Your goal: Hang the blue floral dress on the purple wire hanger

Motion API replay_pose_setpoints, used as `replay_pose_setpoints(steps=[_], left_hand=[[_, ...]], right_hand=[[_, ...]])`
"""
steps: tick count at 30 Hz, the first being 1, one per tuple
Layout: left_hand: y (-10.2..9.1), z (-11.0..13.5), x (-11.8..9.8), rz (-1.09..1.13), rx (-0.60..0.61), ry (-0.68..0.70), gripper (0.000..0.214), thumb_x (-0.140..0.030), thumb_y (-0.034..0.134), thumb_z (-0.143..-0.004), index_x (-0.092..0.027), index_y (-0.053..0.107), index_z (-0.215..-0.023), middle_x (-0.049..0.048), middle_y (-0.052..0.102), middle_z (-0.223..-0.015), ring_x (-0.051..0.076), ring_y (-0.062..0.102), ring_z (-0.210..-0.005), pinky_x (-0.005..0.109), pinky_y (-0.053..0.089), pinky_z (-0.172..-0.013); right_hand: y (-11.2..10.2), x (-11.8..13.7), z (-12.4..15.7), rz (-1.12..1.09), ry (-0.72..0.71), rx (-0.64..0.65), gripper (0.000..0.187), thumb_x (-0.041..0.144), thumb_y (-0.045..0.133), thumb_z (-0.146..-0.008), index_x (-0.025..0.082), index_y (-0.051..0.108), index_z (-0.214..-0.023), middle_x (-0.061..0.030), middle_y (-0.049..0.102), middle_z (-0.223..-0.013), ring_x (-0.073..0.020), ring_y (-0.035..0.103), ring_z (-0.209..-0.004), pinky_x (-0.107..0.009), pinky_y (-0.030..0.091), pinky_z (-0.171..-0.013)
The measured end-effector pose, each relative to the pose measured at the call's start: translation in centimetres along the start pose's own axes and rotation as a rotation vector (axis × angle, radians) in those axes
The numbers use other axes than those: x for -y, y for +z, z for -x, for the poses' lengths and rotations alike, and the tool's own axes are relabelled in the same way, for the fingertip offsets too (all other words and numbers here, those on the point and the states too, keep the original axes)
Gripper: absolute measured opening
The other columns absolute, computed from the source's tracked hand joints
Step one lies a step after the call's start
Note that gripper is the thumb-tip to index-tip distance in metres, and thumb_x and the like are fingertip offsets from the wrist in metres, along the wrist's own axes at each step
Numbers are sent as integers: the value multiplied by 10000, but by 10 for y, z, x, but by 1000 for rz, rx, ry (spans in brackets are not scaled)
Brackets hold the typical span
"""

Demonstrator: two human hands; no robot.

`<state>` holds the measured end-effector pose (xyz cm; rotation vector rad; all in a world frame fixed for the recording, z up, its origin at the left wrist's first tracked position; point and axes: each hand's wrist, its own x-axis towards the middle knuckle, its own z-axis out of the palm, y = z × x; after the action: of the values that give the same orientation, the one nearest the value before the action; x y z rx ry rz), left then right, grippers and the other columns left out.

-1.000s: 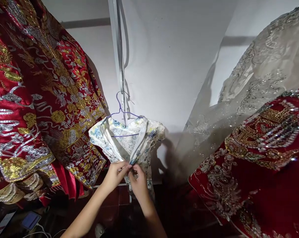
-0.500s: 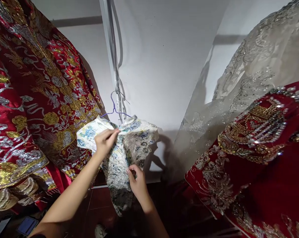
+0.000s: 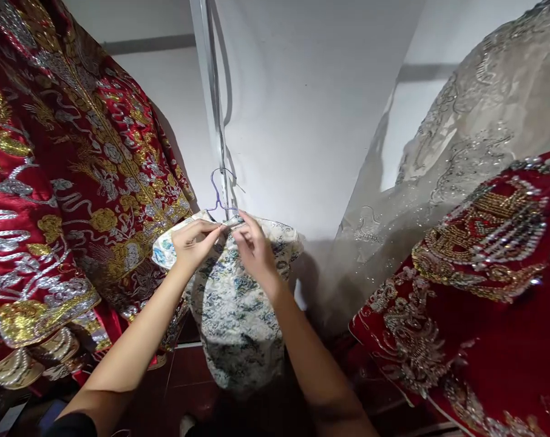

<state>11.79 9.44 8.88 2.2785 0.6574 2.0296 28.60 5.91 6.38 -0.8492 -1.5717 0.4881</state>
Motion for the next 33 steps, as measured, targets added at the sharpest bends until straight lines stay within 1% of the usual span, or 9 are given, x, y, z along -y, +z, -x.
replay_pose_setpoints(steps=[3,5,10,16,20,22,26,28,33], left_hand=[[-9,5,10,-34,7,-25,140,-302,702,-861,-186,710,-783,40,710,-715,144,632,-634,281,488,-585],[-15,9,17,-48,51,-42,173,-314,687,-872,-188,687,-753,25,665,-670,134,588,-592,272,446,-553],[-19,22,30,-56,137,-35,170,-273,652,-895,-189,654,-747,12,591,-639,127,537,-575,269,409,-552],[-3,44,41,-44,291,-38,195,-311,582,-935,-193,670,-806,48,674,-724,154,633,-661,278,474,-594],[13,66,31,-9,532,-41,286,-365,550,-947,-196,660,-744,51,671,-692,155,632,-633,275,471,-587],[18,64,22,-6,495,-96,257,-395,570,-932,-197,661,-796,44,669,-688,150,620,-613,273,466,-598],[11,26,13,-126,290,-377,355,-433,529,-946,-211,558,-1222,-18,632,-636,154,573,-542,259,407,-554],[2,4,16,-249,329,-466,326,-453,533,-936,-246,564,-1185,-38,611,-598,174,574,-541,253,366,-545],[-20,-13,23,-502,463,-487,206,-465,578,-898,-279,589,-985,-33,587,-580,201,543,-515,255,286,-536]], right_hand=[[4,3,-45,149,-70,148,245,369,513,-947,231,696,-1034,-20,658,-834,-167,565,-730,-281,434,-682],[9,1,-58,251,-76,193,224,362,532,-931,213,686,-864,-1,627,-753,-146,522,-666,-264,391,-634],[23,3,-59,342,-91,150,215,328,490,-948,205,609,-817,25,542,-683,-122,446,-609,-246,332,-594],[21,15,-56,232,-28,-2,262,370,489,-956,210,552,-758,35,434,-628,-120,375,-568,-251,313,-555],[-8,15,-58,96,23,-249,278,416,518,-939,213,558,-753,29,441,-620,-128,400,-565,-246,314,-529],[-35,9,-57,32,-1,-393,272,442,557,-918,208,596,-783,21,474,-637,-134,432,-585,-246,337,-548],[-104,-18,-42,-314,2,-569,257,446,652,-859,203,619,-783,26,448,-650,-126,416,-567,-257,386,-580],[-132,-35,-30,-537,28,-587,208,372,688,-822,205,592,-742,32,433,-662,-119,417,-571,-253,431,-614],[-144,-74,-7,-724,173,-652,250,283,639,-803,223,450,-650,48,440,-621,-119,506,-595,-276,530,-712]])
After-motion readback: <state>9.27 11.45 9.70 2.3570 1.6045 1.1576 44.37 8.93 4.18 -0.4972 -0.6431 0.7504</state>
